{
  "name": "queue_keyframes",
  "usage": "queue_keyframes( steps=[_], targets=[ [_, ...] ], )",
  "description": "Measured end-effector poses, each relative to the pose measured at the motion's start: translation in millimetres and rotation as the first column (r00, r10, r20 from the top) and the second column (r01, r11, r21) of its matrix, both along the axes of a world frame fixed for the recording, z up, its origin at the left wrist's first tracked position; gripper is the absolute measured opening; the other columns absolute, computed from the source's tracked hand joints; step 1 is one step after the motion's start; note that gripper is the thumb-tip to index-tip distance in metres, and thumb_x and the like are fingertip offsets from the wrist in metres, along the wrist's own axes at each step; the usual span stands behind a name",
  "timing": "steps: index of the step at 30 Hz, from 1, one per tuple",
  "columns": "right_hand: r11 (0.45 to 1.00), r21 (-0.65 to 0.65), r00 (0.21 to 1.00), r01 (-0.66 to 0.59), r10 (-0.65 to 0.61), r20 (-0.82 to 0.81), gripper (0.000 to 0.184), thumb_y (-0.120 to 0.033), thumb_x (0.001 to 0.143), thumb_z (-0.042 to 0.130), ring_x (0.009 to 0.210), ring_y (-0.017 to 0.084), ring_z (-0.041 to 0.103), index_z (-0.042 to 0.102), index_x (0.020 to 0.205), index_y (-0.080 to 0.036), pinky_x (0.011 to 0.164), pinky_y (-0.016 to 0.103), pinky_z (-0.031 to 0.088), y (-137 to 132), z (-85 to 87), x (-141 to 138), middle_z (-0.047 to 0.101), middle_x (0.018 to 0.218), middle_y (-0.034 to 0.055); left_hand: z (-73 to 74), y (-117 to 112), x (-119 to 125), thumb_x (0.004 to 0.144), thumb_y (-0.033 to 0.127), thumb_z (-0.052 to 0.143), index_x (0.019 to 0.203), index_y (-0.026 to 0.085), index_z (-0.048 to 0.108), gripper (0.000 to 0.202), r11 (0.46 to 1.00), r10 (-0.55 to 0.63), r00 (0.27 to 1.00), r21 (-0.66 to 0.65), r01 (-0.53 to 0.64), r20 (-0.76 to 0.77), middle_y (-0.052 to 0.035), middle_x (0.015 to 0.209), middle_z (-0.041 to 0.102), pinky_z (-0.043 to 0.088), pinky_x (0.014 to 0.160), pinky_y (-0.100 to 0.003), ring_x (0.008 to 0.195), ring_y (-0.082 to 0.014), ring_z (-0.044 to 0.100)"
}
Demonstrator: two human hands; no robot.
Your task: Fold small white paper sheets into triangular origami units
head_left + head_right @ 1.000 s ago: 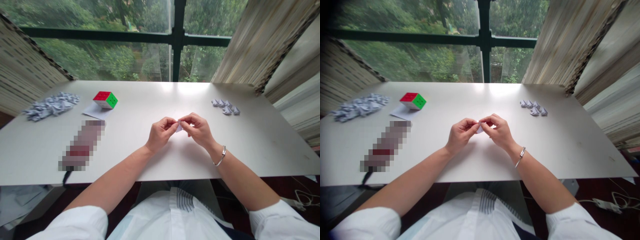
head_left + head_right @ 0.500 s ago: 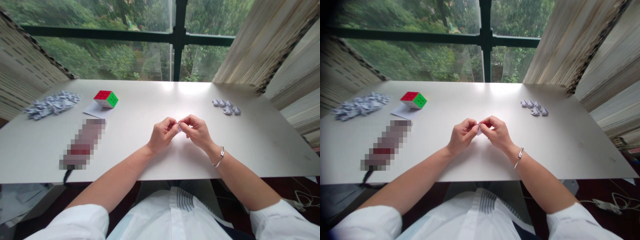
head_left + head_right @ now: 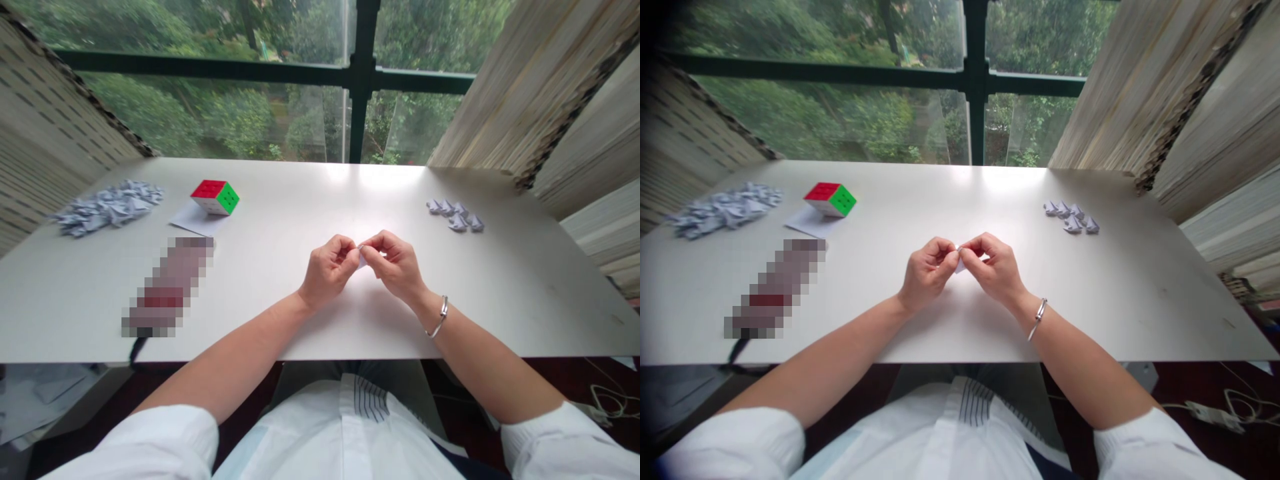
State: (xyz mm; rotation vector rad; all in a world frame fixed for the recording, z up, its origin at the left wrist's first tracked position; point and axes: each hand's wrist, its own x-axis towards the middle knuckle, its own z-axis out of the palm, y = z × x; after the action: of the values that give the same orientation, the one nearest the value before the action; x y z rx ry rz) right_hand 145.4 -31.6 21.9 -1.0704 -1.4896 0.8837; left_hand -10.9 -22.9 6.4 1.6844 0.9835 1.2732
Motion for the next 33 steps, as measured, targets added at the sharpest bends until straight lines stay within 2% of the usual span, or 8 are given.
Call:
queue_keyframes(
  steps=[8, 13, 21, 26, 33],
  targets=[
    [1.0, 0.006, 0.999, -0.031, 0.031, -0.013, 0.019, -0.036, 0.086, 0.063, 0.061, 0.011, 0.056, 0.068, 0.079, -0.019, 0.047, 0.023, 0.044, 1, -0.6, 2, 0.064, 0.073, 0.0027, -4.0, 0, 1, 0.085, 0.041, 0.063, 0.08, 0.019, 0.056, 0.024, 0.999, 0.005, 0.996, -0.052, 0.0, 0.086, 0.0019, 0.063, 0.055, 0.037, 0.053, -0.023, 0.055, -0.0099, 0.047],
    [1.0, -0.01, 0.999, -0.024, 0.023, -0.047, 0.015, -0.034, 0.081, 0.067, 0.062, 0.011, 0.056, 0.068, 0.079, -0.018, 0.046, 0.022, 0.044, 1, -1.0, 2, 0.064, 0.075, 0.0024, -6.2, 0, 1, 0.085, 0.041, 0.064, 0.081, 0.019, 0.058, 0.024, 0.999, 0.008, 0.996, -0.038, -0.005, 0.084, 0.0007, 0.067, 0.058, 0.041, 0.055, -0.023, 0.058, -0.0107, 0.052],
    [0.999, 0.051, 1.0, -0.017, 0.018, -0.02, 0.014, -0.028, 0.083, 0.065, 0.06, 0.011, 0.055, 0.064, 0.072, -0.019, 0.046, 0.022, 0.04, 0, -2.8, 2, 0.061, 0.072, 0.0008, 7.1, -3, -2, 0.085, 0.034, 0.063, 0.074, 0.018, 0.062, 0.019, 0.994, 0.032, 0.999, 0.108, -0.027, -0.042, -0.0015, 0.071, 0.064, 0.046, 0.059, -0.024, 0.063, -0.0122, 0.058],
    [0.994, 0.111, 0.998, -0.023, 0.017, 0.055, 0.014, -0.026, 0.083, 0.064, 0.063, 0.012, 0.054, 0.063, 0.07, -0.02, 0.05, 0.024, 0.041, -1, -1.6, 2, 0.059, 0.072, 0.0003, 6.2, -2, -4, 0.086, 0.031, 0.059, 0.069, 0.019, 0.058, 0.021, 0.965, 0.098, 0.985, 0.254, -0.061, -0.139, -0.0002, 0.065, 0.058, 0.042, 0.057, -0.024, 0.058, -0.0109, 0.051],
    [0.997, 0.033, 0.998, -0.066, 0.065, 0.017, 0.016, -0.032, 0.083, 0.066, 0.066, 0.013, 0.057, 0.063, 0.073, -0.019, 0.051, 0.025, 0.044, -3, 3.6, 3, 0.063, 0.074, 0.0028, 3.2, -2, -5, 0.088, 0.029, 0.056, 0.072, 0.02, 0.056, 0.019, 0.934, 0.181, 0.959, 0.344, -0.097, -0.22, 0.0003, 0.066, 0.056, 0.037, 0.056, -0.025, 0.057, -0.011, 0.048]
  ],
)
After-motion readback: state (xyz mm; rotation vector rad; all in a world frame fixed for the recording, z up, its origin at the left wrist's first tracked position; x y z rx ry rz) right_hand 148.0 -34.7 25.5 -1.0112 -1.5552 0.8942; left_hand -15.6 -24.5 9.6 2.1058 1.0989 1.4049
